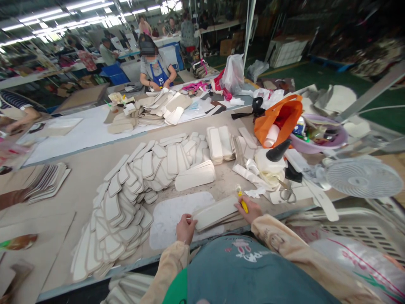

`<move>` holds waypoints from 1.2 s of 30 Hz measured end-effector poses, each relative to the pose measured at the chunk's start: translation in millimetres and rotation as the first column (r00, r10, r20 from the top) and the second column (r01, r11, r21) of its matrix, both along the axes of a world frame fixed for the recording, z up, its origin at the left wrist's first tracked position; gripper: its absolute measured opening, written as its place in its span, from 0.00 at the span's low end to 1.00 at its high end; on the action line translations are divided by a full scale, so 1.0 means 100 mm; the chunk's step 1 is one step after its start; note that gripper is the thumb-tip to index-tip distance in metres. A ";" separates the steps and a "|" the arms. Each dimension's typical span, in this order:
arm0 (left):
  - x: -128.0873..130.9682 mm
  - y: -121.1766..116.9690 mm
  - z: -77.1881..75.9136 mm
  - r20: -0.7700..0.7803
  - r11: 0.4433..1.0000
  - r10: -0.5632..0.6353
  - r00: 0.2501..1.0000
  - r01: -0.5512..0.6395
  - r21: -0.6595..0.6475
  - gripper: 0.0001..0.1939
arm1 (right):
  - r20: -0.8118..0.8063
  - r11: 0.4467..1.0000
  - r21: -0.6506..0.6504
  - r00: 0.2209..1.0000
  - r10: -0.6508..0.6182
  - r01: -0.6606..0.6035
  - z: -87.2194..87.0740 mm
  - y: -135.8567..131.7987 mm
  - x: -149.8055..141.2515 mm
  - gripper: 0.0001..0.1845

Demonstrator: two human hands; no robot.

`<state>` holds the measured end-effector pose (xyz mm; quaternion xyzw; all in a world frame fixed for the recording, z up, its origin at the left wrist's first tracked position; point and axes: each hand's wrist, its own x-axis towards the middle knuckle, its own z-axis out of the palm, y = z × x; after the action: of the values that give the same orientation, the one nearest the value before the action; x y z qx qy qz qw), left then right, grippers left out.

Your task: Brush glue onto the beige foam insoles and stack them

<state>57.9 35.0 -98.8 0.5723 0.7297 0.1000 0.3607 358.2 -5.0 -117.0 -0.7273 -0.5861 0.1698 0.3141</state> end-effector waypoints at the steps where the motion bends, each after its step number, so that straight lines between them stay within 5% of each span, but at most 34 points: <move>1: 0.00 0.00 -0.01 -0.006 1.000 -0.006 1.000 0.006 -0.003 0.11 | 0.001 1.000 -0.008 1.000 0.002 -0.002 -0.01 0.00 0.00 0.14; 36: 0.00 0.13 0.08 -0.077 0.982 -0.174 0.982 0.168 -0.080 0.08 | 0.291 0.994 -0.103 0.957 -0.015 0.047 -0.10 0.07 0.02 0.05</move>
<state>58.0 48.4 -91.1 0.6231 0.6954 0.0176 0.3576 360.0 1.9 -126.7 -0.7694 -0.6042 0.0883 0.1873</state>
